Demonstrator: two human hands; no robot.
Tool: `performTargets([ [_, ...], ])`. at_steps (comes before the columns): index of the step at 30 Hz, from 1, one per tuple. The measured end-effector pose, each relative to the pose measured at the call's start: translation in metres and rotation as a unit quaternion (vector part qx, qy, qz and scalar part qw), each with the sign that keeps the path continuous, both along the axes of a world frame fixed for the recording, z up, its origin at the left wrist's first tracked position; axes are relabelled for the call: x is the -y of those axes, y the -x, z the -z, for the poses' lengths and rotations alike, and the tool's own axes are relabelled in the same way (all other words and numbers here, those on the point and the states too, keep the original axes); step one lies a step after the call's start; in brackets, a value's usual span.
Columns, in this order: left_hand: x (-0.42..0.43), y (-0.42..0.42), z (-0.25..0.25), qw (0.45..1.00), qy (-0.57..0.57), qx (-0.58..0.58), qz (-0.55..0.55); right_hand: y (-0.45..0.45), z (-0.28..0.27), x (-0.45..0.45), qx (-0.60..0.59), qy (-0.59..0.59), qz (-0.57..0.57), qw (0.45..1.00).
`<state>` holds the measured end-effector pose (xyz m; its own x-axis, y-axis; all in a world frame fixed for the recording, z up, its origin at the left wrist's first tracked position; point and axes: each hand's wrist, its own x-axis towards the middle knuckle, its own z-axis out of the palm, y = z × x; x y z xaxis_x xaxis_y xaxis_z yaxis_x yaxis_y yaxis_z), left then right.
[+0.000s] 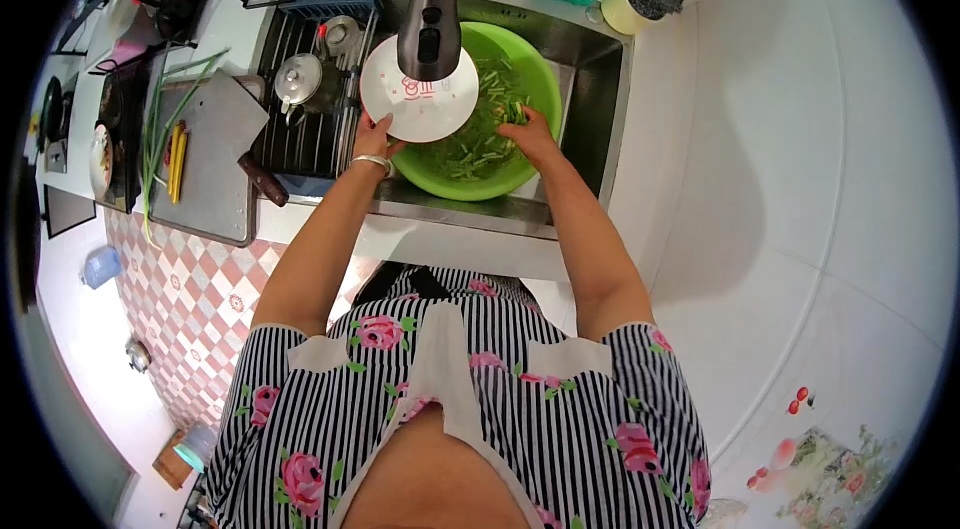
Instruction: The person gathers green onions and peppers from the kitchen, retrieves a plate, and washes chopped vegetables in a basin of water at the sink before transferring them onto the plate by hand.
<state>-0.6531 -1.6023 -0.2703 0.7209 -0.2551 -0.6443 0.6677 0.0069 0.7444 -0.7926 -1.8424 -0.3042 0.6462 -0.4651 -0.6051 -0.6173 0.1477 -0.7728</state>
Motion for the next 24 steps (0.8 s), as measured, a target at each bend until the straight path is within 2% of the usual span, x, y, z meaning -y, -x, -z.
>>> performTargets([
  [2, -0.003, 0.003, -0.003, 1.0, -0.005, -0.004, -0.003, -0.002, -0.029, -0.006, 0.009, 0.013, -0.024, 1.0],
  [5, -0.009, 0.001, -0.007, 1.0, -0.021, 0.005, -0.006, -0.01, -0.007, 0.0, 0.028, 0.063, -0.076, 0.995],
  [8, -0.011, 0.006, -0.009, 1.0, -0.014, 0.007, -0.006, -0.011, 0.0, 0.007, 0.058, 0.197, -0.122, 0.971],
  [11, -0.012, 0.009, -0.011, 1.0, 0.009, 0.013, -0.008, -0.027, -0.021, 0.001, 0.093, 0.14, -0.108, 0.98],
  [14, -0.011, 0.011, -0.006, 1.0, 0.012, -0.003, 0.002, -0.05, -0.02, -0.018, 0.151, 0.27, -0.183, 0.933],
  [17, -0.008, 0.017, 0.004, 0.999, 0.022, -0.029, 0.014, -0.07, -0.064, -0.055, 0.155, 0.343, -0.225, 0.899],
  [20, -0.006, 0.023, 0.005, 0.998, 0.039, -0.044, 0.023, -0.078, -0.103, -0.083, 0.089, 0.361, -0.256, 0.892],
  [23, -0.009, 0.023, 0.003, 0.997, 0.033, -0.059, 0.035, -0.082, -0.095, -0.078, 0.172, 0.315, -0.301, 0.884],
  [24, -0.012, 0.021, 0.003, 0.997, 0.027, -0.065, 0.038, -0.084, -0.094, -0.076, 0.182, 0.254, -0.281, 0.907],
])
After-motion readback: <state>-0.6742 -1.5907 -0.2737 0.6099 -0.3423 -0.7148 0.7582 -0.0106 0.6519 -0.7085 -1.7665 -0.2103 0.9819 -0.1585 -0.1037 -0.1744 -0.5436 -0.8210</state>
